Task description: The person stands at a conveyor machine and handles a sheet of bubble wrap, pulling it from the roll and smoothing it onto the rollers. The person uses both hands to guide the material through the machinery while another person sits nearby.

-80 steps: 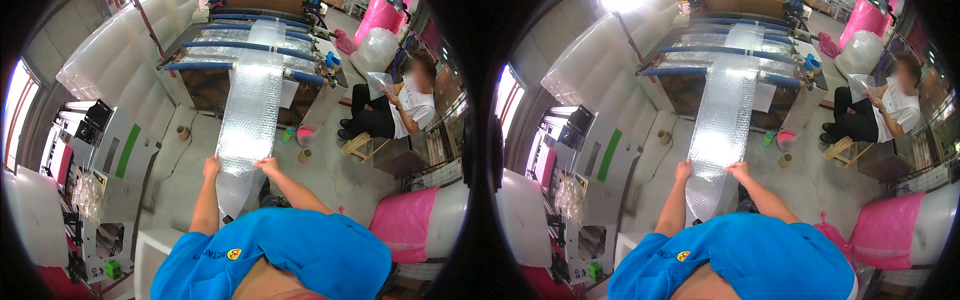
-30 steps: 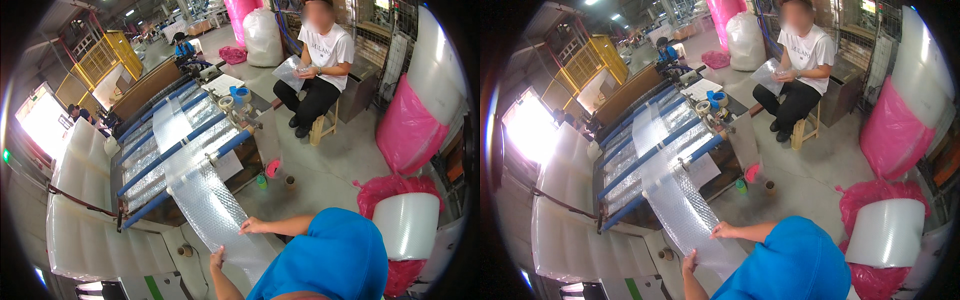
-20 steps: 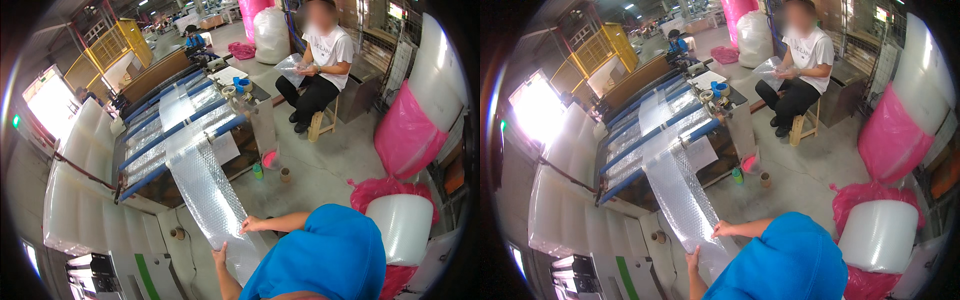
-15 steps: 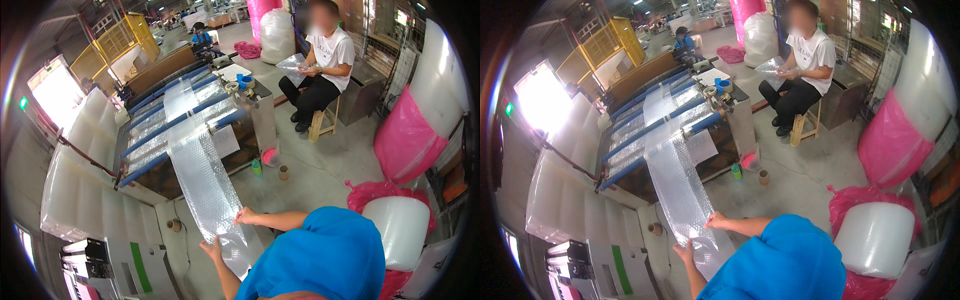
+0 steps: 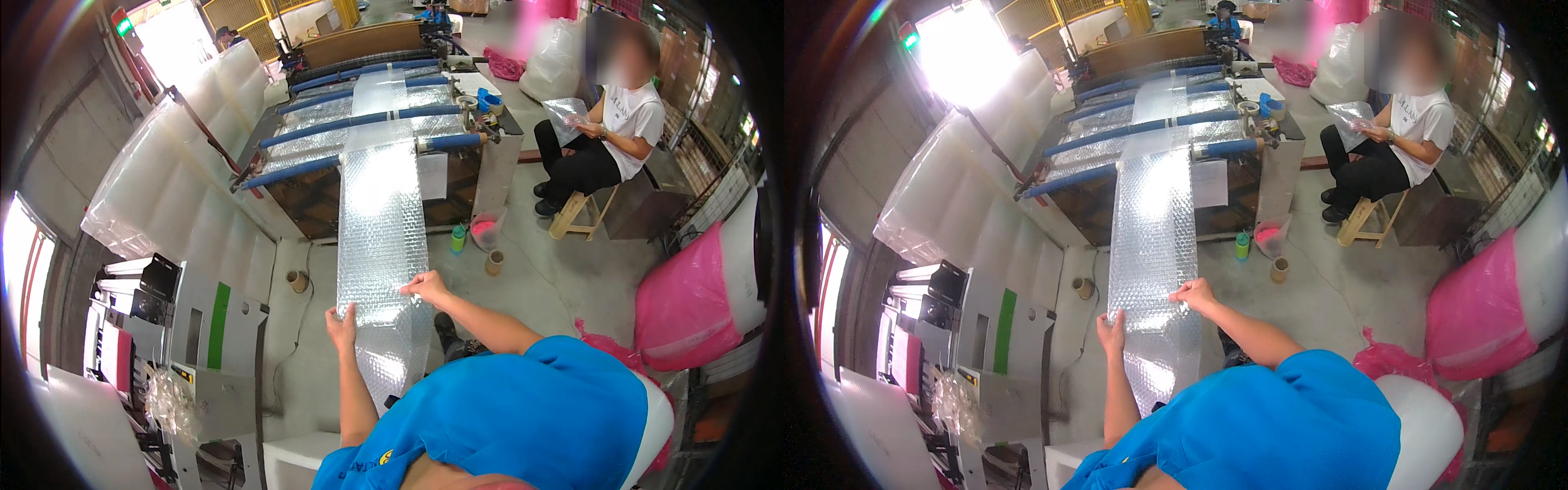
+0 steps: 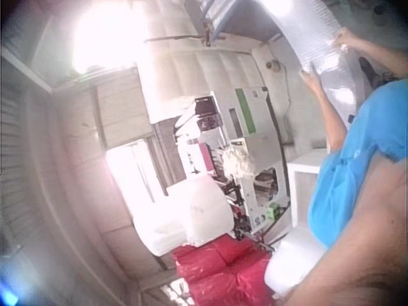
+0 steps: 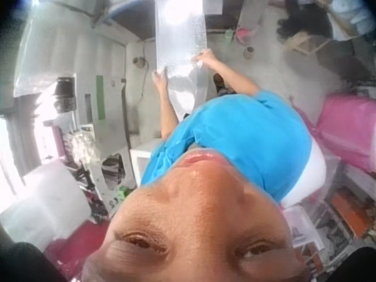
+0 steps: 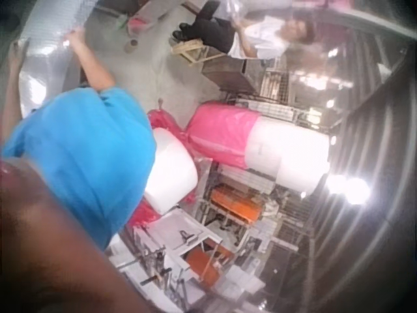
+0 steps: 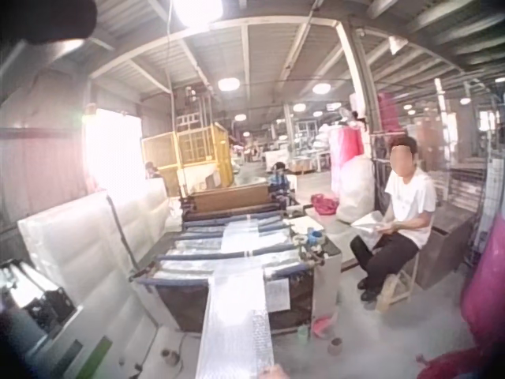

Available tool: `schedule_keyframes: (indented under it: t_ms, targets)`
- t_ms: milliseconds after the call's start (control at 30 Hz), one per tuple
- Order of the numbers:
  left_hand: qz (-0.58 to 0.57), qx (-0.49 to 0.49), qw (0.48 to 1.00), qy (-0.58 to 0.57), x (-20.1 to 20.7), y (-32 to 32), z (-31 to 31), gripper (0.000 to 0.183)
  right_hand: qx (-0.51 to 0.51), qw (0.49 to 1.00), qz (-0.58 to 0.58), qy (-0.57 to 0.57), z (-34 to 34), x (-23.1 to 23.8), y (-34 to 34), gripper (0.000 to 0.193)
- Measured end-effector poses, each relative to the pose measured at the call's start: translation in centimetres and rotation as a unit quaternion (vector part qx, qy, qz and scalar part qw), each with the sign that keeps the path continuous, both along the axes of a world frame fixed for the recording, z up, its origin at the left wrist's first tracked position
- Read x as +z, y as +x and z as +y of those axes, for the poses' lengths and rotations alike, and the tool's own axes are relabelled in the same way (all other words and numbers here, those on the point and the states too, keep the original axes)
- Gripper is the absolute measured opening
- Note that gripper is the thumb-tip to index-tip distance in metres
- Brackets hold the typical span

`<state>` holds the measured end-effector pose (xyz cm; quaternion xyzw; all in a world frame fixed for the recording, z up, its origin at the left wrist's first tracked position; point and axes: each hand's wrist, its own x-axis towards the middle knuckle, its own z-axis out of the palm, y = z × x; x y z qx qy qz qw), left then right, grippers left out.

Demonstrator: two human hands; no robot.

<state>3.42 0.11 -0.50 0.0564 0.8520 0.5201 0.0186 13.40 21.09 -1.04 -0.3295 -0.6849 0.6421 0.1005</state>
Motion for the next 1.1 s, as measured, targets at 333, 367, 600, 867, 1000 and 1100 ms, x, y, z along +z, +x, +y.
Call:
schedule_keyframes:
  t_ms: [333,367,600,867,1000,1100]
  targets:
    - [-0.027,-0.066,0.995,-0.07,1.5,-1.0,-0.4,0.036,-0.006,0.998,-0.004,0.057,-0.5,1.3,0.0,0.027]
    - [-0.038,-0.077,0.994,-0.059,-0.1,-1.6,-0.5,0.035,-0.006,0.998,-0.016,0.064,-0.4,1.0,0.1,0.028]
    - [-0.184,-0.128,0.972,-0.075,-6.3,-4.0,0.2,0.038,0.002,0.998,-0.041,0.043,0.7,-3.2,0.1,0.023]
    - [-0.315,-0.155,0.917,-0.189,-11.1,-5.3,0.8,0.049,0.074,0.981,-0.174,0.037,2.5,-7.6,-0.8,0.014]
    - [-0.33,-0.171,0.903,-0.215,-15.7,-7.7,1.9,0.053,0.075,0.981,-0.18,0.018,4.3,-9.2,-2.7,0.017]
    - [-0.324,-0.177,0.904,-0.216,-15.5,-10.7,5.1,0.055,0.052,0.981,-0.187,0.005,6.6,-9.3,-5.6,0.016]
